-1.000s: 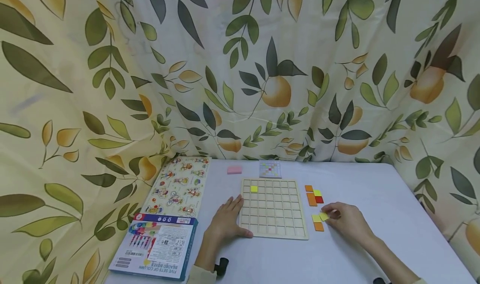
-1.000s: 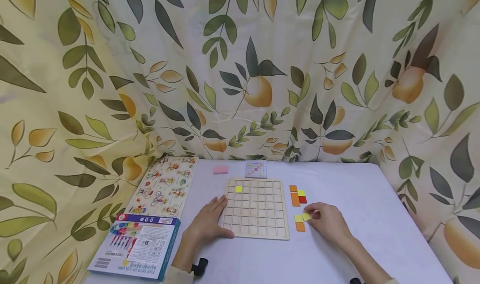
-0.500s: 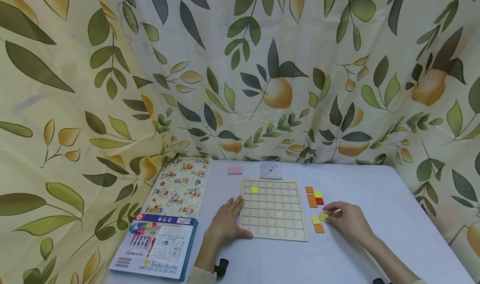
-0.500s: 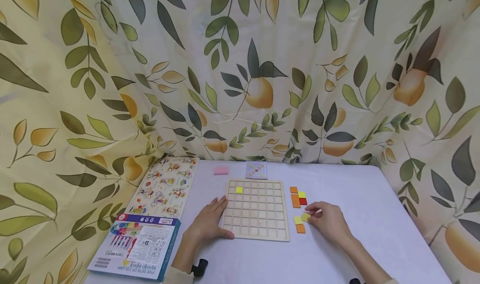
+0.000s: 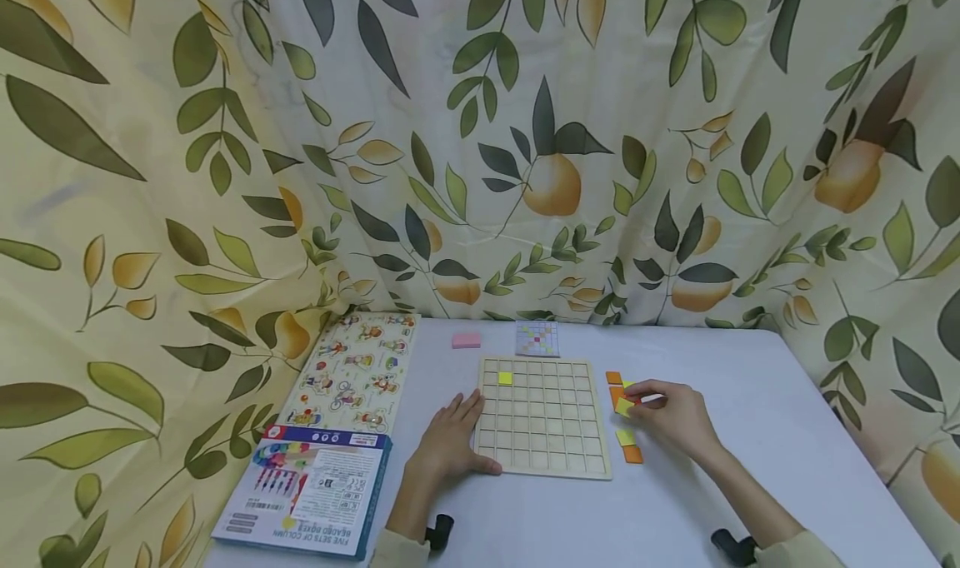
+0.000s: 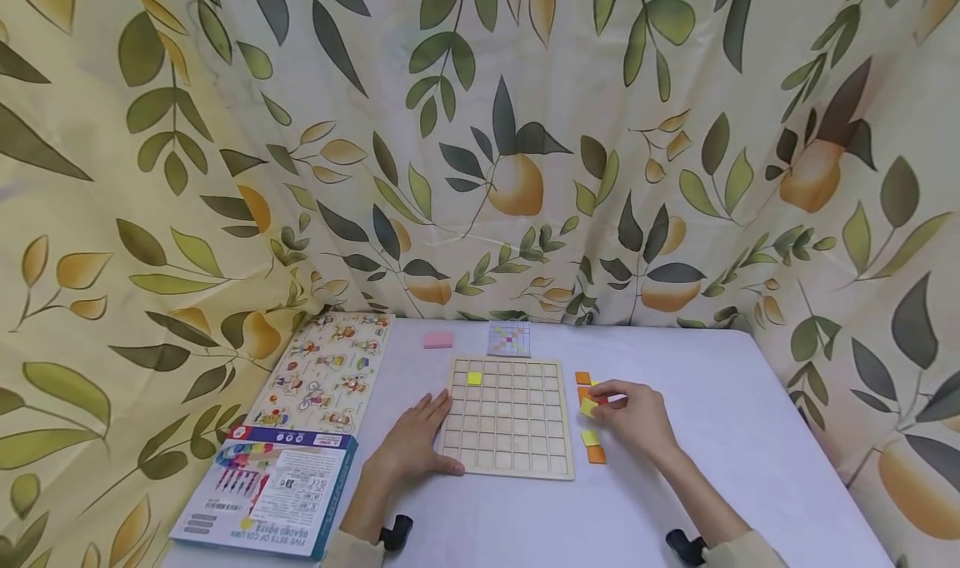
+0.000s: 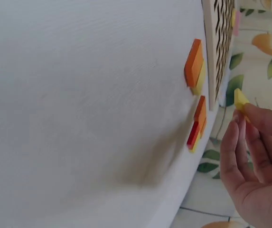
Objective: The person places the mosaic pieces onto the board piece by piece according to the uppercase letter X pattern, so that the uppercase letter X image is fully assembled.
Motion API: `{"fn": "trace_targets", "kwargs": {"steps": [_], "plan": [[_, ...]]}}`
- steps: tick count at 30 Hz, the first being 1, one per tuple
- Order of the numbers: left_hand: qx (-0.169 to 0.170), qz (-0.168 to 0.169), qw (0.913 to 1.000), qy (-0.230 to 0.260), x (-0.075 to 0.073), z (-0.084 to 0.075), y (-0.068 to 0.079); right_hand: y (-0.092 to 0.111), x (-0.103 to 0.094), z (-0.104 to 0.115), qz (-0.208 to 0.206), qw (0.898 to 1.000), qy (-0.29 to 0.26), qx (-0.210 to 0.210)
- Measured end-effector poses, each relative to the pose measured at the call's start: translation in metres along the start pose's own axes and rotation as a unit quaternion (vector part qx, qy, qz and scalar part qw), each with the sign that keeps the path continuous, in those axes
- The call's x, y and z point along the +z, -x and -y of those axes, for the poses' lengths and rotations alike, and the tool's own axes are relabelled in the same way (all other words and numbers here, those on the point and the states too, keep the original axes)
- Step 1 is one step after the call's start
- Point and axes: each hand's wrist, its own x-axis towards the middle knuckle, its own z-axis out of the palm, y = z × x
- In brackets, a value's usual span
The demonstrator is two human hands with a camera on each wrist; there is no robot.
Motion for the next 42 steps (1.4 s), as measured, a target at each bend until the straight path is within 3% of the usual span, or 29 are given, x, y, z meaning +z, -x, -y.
{"fn": "trace_targets", "kwargs": {"steps": [8,15,24,30,42], "plan": [[-0.001,0.004,0.9999,-0.009,0.003,0.003,-0.003,-0.015,0.017,0.02,0.014,0.998,-0.068,0.003],[-0.002,0.004,0.9999,-0.011,0.003,0.002,-0.002,-0.035,0.036,0.038,0.027,0.997,-0.066,-0.025],[-0.003,-0.002,0.9997,-0.023,0.003,0.0,-0.003,-0.054,0.061,0.058,0.058,0.989,-0.129,-0.03],[-0.008,-0.01,0.9994,-0.033,0.003,-0.001,-0.004,-0.063,0.078,0.072,0.078,0.988,-0.128,-0.019],[-0.008,-0.014,0.999,-0.041,0.003,-0.001,-0.005,-0.072,0.105,0.085,0.094,0.985,-0.141,-0.041]]}}
